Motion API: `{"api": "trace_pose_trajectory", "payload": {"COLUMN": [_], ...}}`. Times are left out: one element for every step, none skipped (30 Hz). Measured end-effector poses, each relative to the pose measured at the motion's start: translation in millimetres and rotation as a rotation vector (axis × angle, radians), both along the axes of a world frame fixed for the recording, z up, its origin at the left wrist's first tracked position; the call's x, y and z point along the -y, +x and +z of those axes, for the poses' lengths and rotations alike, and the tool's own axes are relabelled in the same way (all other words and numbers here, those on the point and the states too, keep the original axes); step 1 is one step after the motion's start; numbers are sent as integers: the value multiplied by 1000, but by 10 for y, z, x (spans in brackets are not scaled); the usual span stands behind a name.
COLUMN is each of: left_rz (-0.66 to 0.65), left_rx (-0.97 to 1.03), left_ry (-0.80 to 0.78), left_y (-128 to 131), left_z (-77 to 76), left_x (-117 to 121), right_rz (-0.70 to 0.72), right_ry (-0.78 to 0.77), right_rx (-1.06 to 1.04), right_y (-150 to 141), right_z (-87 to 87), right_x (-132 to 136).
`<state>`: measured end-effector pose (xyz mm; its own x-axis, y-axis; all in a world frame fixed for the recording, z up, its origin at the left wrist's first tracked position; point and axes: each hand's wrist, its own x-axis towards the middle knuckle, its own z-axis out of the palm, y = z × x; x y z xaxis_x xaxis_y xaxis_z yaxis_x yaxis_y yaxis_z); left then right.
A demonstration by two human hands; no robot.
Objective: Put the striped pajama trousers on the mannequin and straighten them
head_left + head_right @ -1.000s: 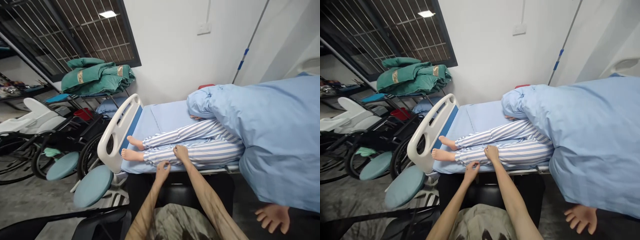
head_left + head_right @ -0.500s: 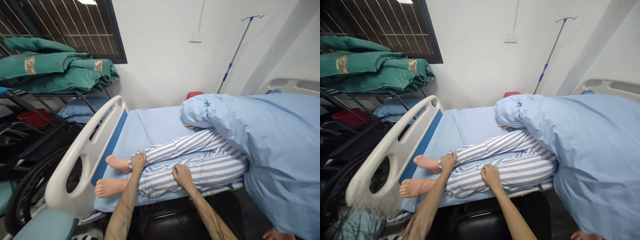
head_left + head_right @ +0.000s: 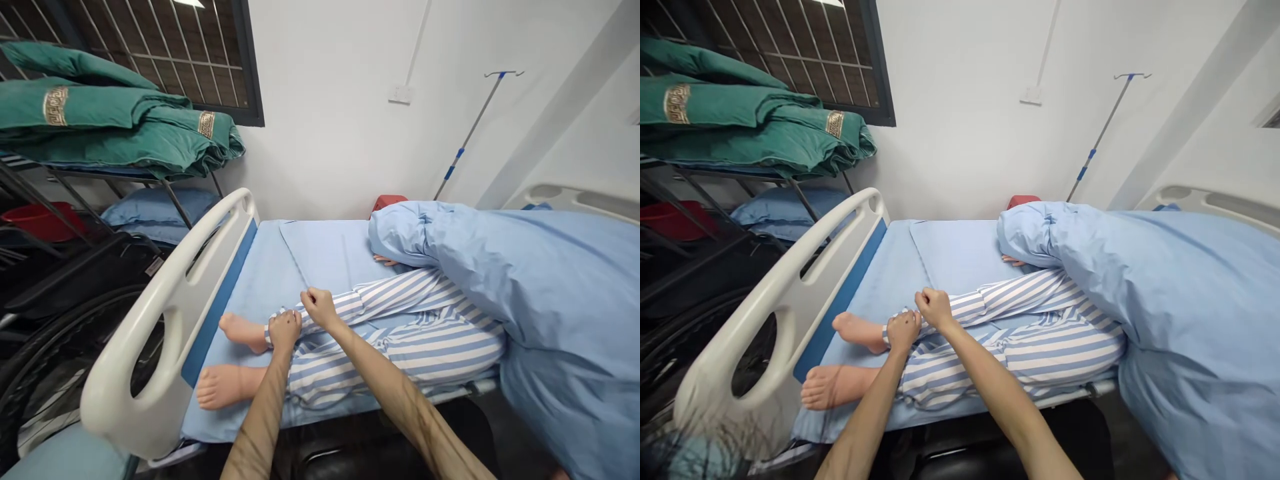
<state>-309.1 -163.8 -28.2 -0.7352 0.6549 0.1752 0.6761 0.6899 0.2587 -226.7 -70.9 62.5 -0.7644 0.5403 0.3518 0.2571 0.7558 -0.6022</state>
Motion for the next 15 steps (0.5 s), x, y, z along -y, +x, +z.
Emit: {"api": "trace_pose_trajectory", "payload": {"left_rz": [1, -3, -8, -10, -9, 2, 26, 64, 106, 141, 170, 189, 193, 189, 188], "left_rx": [-11, -14, -12, -7, -2, 2, 6, 10, 14, 18, 30, 57, 109, 182, 268], "left_ry": [-18, -31, -36, -29, -9, 25, 73, 129, 191, 260, 337, 423, 518, 625, 742], "left_y": [-4, -9, -15, -21, -27, -31, -34, -37, -42, -50, -63, -80, -101, -123, -144], "left_z": [-5, -16, -31, -49, -66, -78, -80, -66, -33, 20, 93, 183, 285, 392, 494], "left_x": [4, 7, 10, 12, 13, 15, 16, 17, 17, 16, 10, -4, -28, -64, -111], "right_rz": [2, 0, 0, -7, -22, -40, -53, -58, -60, -60, -58, -56, -56, -55, -51], "right_ry": [38, 73, 98, 111, 115, 114, 107, 96, 82, 58, 22, -22, -71, -121, -174], "right_rx": [51, 115, 180, 234, 272, 292, 303, 308, 310, 304, 289, 267, 236, 199, 162], "right_y": [-167, -301, -401, -471, -515, -539, -549, -550, -547, -543, -542, -544, -548, -555, -562], "right_z": [-64, -155, -264, -379, -489, -584, -658, -707, -733, -741, -737, -726, -715, -706, -702], "right_x": [11, 20, 27, 33, 37, 36, 30, 20, 4, -16, -39, -65, -93, -121, -150]}}
